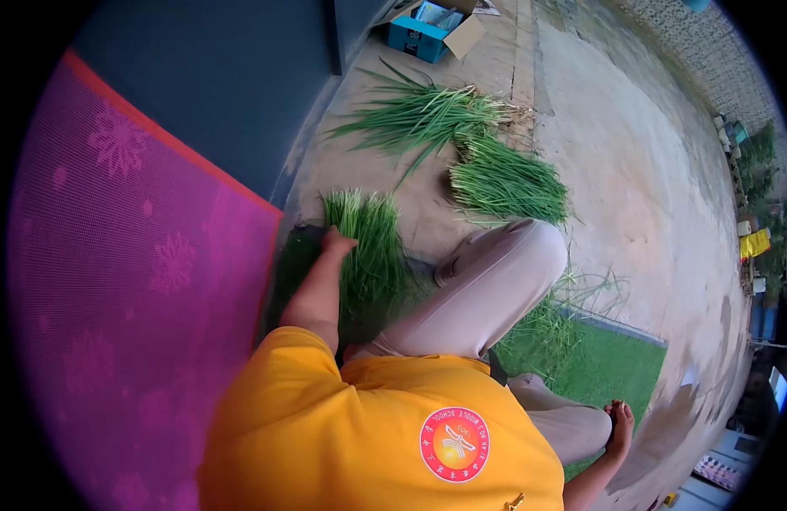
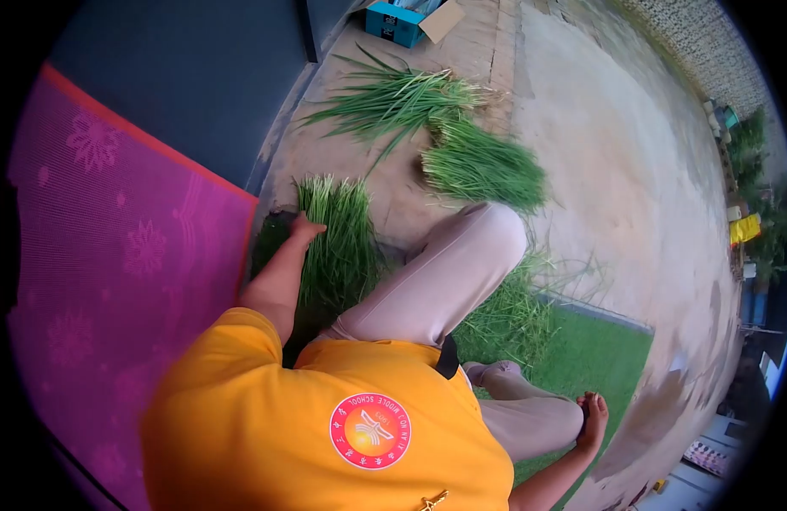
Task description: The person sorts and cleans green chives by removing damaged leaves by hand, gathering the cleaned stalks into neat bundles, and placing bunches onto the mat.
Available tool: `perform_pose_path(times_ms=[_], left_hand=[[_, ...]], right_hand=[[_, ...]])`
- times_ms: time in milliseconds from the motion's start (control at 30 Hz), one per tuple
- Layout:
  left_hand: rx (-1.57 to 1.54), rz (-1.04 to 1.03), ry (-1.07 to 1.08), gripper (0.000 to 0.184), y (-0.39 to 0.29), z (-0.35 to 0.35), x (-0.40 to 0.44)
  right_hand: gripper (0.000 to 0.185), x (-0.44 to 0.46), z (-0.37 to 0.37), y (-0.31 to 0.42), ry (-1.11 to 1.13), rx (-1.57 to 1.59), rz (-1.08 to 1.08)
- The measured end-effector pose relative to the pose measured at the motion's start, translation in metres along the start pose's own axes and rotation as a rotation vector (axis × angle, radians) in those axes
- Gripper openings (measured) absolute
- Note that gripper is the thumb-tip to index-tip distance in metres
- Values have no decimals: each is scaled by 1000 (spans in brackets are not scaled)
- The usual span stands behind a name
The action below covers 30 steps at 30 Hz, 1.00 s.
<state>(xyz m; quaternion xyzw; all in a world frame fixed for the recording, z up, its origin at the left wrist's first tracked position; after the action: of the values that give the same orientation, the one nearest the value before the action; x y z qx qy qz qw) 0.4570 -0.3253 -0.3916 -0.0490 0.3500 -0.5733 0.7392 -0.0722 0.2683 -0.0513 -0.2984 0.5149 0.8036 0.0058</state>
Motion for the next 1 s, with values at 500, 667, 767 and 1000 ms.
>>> perform_pose_path(times_ms=[500, 667, 767, 1000], left_hand=[[103, -239, -33, 23, -98, -57, -76], [167, -654, -34, 20, -226, -95, -79], [303, -805, -76, 19, -300, -109, -69], [579, -927, -291, 27, -374, -167, -7]], right_hand=[[20, -2, -30, 19, -83, -322, 40], [20, 16, -60, 28, -84, -206, 46], [19, 26, -53, 16, -86, -388, 8], [11, 24, -68, 24, -63, -492, -71]])
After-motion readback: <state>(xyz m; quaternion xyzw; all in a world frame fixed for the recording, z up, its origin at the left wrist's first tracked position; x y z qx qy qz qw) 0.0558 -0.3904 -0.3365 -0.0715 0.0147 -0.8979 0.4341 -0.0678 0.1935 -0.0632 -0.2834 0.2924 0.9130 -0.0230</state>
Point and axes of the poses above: each hand's wrist, its own x-axis towards the middle knuckle, its own z-axis out of the back of the hand, y = z × x, the point moved 9 cm from there along x, towards the middle knuckle, and after that the axes turned 1 degree about -y, right-handed, at the moved point
